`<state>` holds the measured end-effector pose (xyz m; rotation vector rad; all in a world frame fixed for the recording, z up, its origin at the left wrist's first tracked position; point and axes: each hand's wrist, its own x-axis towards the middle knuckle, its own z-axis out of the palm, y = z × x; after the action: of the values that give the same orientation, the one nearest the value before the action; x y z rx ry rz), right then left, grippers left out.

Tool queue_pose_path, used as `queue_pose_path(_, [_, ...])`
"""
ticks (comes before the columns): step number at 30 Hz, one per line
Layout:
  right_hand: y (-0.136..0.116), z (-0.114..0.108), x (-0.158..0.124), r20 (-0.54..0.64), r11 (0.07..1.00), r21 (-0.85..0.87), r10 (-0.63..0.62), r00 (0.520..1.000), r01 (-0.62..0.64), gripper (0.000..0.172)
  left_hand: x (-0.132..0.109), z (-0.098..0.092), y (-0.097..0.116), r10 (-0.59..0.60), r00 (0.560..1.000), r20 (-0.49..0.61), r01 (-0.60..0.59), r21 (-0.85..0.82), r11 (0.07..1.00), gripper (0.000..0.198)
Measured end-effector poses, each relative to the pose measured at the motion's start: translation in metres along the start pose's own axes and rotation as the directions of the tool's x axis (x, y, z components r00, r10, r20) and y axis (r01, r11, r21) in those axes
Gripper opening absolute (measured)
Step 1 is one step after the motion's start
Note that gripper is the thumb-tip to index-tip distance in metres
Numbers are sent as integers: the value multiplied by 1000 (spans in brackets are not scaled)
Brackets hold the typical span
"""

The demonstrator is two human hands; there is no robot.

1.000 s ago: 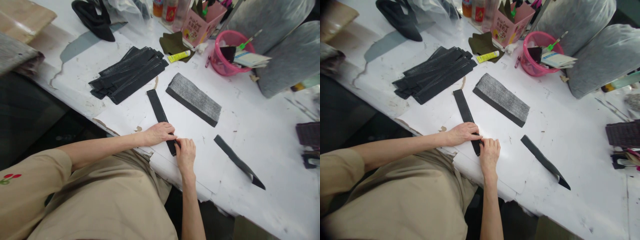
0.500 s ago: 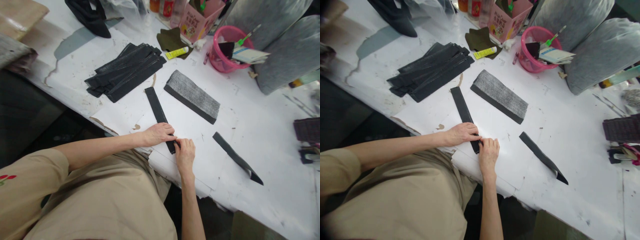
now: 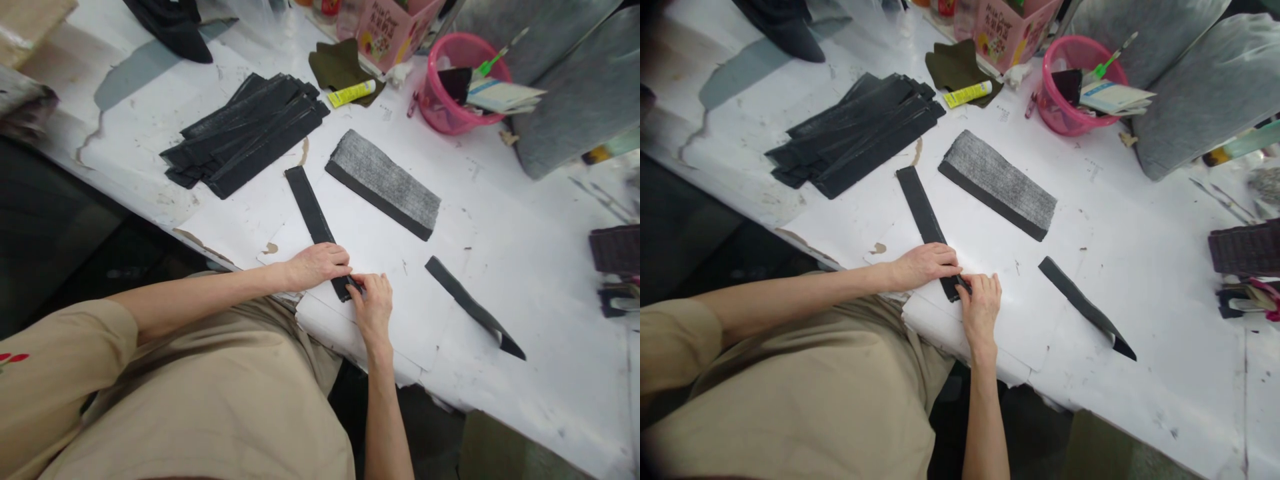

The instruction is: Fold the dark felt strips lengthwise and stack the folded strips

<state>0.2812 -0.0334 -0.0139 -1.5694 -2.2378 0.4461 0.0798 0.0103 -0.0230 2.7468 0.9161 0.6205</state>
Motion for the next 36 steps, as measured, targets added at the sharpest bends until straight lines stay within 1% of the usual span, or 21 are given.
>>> queue_pose_path(5, [-5, -2, -2, -3, 999, -30, 11, 1000, -11, 9, 0, 1, -2, 20, 1000, 1, -20, -13, 1000, 15])
queue_pose_path(11, [-13, -3, -4, -14, 994, -107, 35, 999, -36, 10, 0, 3, 4, 68, 997, 22, -69, 55, 996, 14])
queue_pose_path(17, [-9, -4, -11, -12, 997, -63, 44, 999, -45, 11, 0, 4, 4, 47, 999, -7, -47, 14, 999, 13])
queue_pose_path(25, [-11, -5, -12, -27, 993, -100, 52, 998, -55, 11, 2, 4, 13, 114, 993, 28, -116, 59, 992, 13])
queue_pose_path(31, [-7, -8, -16, -18, 998, -47, 46, 999, -47, 10, -1, 6, 13, 64, 998, 12, -64, 17, 998, 15])
queue_pose_path(36, [-5, -8, -19, -21, 997, -56, 53, 998, -54, 10, 3, 2, 14, 86, 994, 71, -89, 38, 995, 15])
